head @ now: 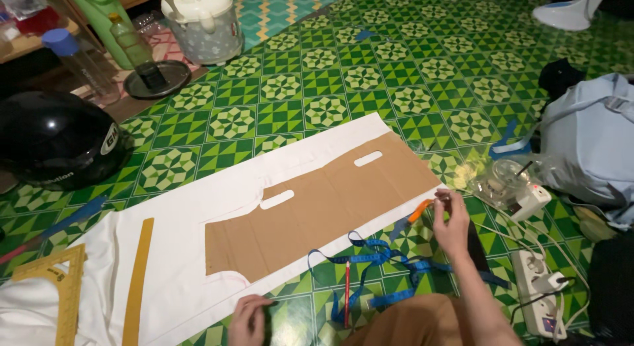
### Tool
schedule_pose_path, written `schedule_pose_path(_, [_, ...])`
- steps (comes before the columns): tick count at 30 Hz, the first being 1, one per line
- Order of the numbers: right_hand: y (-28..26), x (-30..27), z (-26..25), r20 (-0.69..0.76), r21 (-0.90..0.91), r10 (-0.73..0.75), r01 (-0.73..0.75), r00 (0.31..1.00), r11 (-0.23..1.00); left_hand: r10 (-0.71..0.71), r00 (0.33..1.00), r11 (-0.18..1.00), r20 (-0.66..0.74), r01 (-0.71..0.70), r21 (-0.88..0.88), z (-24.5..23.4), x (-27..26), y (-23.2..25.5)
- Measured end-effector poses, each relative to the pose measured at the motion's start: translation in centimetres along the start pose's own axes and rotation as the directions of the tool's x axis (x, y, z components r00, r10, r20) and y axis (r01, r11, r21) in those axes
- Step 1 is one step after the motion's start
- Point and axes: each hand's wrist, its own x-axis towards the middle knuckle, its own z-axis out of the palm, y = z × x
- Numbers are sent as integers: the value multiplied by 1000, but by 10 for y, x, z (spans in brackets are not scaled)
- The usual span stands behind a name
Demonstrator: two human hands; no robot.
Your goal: The person uses a ruler and a red pencil to trace a pattern from a cardboard template onto a white fabric. They then use orange scissors to cut the fabric along the traced lines.
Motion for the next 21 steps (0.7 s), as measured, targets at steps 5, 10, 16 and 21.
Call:
schedule_pose_path(5, [-111, -20, 10, -53, -34, -20, 19, 998, 999, 81, 973, 965, 217, -23, -260, 9, 38, 150])
schedule_pose_path(10, [-221, -54, 30, 122, 278, 120, -150, 985, 949, 209, 784, 899, 584, 81, -431, 7, 72, 202])
schedule_pose_path(16, [-296, -66, 51, 272, 326, 249, -333, 929, 885, 162, 461, 210, 872, 848, -487, -9, 28, 167])
schedule_pose_path(21, [-316, -77, 72, 315, 242, 221, -303, 923, 922, 106, 589, 257, 801, 762, -594, -23, 5, 167])
